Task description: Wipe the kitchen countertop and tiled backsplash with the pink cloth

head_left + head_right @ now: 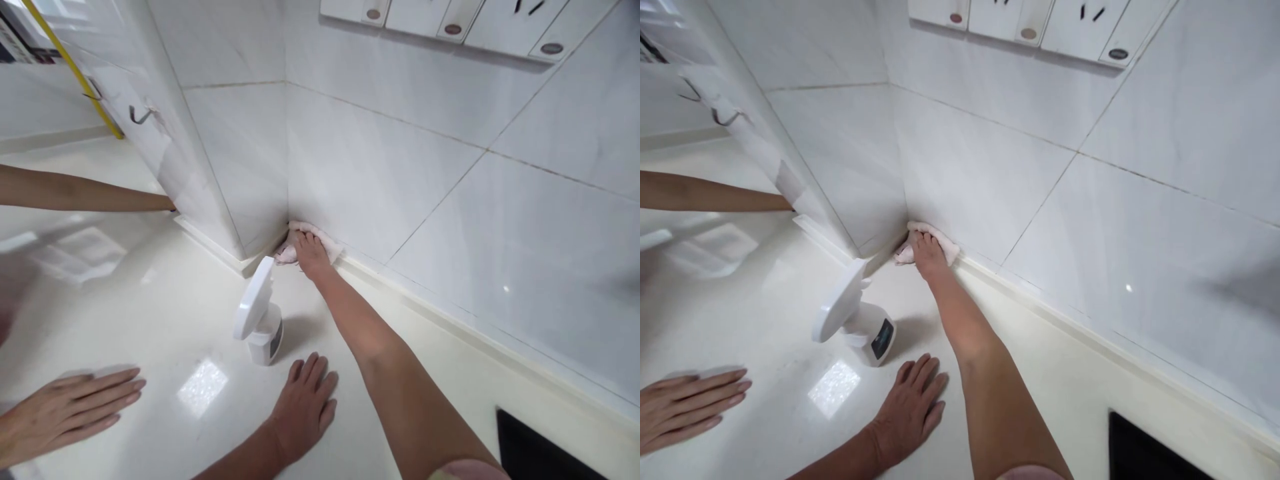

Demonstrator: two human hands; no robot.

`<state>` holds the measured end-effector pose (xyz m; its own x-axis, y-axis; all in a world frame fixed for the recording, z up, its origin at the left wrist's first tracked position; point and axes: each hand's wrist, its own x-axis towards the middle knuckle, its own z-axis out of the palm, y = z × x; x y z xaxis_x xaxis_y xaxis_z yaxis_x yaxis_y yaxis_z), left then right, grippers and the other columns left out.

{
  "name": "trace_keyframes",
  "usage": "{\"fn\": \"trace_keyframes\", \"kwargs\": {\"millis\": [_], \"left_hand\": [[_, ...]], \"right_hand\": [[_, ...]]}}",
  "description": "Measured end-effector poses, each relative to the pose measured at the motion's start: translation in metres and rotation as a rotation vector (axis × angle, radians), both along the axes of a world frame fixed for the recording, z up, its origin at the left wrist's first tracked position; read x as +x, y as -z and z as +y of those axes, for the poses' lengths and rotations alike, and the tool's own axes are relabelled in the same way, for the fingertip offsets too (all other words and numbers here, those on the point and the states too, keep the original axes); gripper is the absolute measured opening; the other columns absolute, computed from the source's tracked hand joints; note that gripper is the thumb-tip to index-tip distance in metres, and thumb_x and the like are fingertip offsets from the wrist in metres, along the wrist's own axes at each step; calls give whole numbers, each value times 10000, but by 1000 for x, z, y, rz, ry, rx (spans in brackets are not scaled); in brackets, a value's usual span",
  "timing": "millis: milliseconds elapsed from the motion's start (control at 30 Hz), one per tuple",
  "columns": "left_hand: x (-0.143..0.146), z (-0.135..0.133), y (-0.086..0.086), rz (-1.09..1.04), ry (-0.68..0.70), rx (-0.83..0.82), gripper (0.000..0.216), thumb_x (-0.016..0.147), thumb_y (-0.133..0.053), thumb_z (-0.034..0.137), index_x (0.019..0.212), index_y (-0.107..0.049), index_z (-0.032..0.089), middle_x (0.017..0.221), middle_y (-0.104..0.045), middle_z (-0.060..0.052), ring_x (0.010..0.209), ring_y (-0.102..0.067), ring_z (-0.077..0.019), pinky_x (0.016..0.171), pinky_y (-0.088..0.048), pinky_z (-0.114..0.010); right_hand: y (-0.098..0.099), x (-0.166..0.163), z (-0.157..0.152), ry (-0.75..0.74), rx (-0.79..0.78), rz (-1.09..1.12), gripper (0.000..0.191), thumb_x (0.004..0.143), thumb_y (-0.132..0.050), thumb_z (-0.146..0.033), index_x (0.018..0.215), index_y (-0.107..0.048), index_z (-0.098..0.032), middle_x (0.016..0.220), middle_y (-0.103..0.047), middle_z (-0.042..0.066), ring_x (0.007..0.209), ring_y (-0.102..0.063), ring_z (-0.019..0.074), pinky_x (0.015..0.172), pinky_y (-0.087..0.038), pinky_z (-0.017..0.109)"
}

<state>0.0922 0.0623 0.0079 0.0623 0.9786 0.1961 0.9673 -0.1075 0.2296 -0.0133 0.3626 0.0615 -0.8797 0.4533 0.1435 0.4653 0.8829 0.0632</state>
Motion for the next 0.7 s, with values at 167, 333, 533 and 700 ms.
{"fn": "trace_keyframes", "kwargs": {"millis": [167, 333, 533, 700], "left_hand": [[-3, 1, -1, -10, 5, 81, 342, 975, -548, 368, 1281, -619, 235, 1375, -602, -129, 1316, -474, -339, 1064, -332, -506], [-5, 3, -2, -7, 17, 164, 317, 980, -539, 334, 1259, -642, 227, 1358, -617, -127, 1309, -493, -324, 1050, -356, -484], [-10, 6, -1, 58, 59, 229, 316, 985, -551, 315, 1269, -645, 213, 1352, -632, -142, 1318, -506, -327, 1045, -378, -483], [-15, 14, 2, 96, 79, 199, 354, 988, -535, 377, 1275, -647, 202, 1346, -635, -159, 1296, -529, -346, 1006, -405, -497]], "right_hand": [[0, 74, -2, 66, -1, -31, 417, 920, -613, -174, 1334, -630, -129, 1604, -442, 145, 1302, -443, 336, 1051, -393, 465], [3, 223, -10, 201, 14, -6, 387, 889, -660, -249, 1260, -660, -137, 1533, -504, 153, 1213, -445, 353, 977, -413, 464], [31, 417, -19, 476, 133, 22, 334, 882, -634, -305, 1166, -660, -132, 1372, -558, 183, 1096, -439, 327, 947, -387, 461], [37, 545, -19, 748, 71, -58, 327, 875, -597, -277, 1139, -669, -97, 1324, -574, 217, 1118, -447, 326, 976, -366, 467]]}}
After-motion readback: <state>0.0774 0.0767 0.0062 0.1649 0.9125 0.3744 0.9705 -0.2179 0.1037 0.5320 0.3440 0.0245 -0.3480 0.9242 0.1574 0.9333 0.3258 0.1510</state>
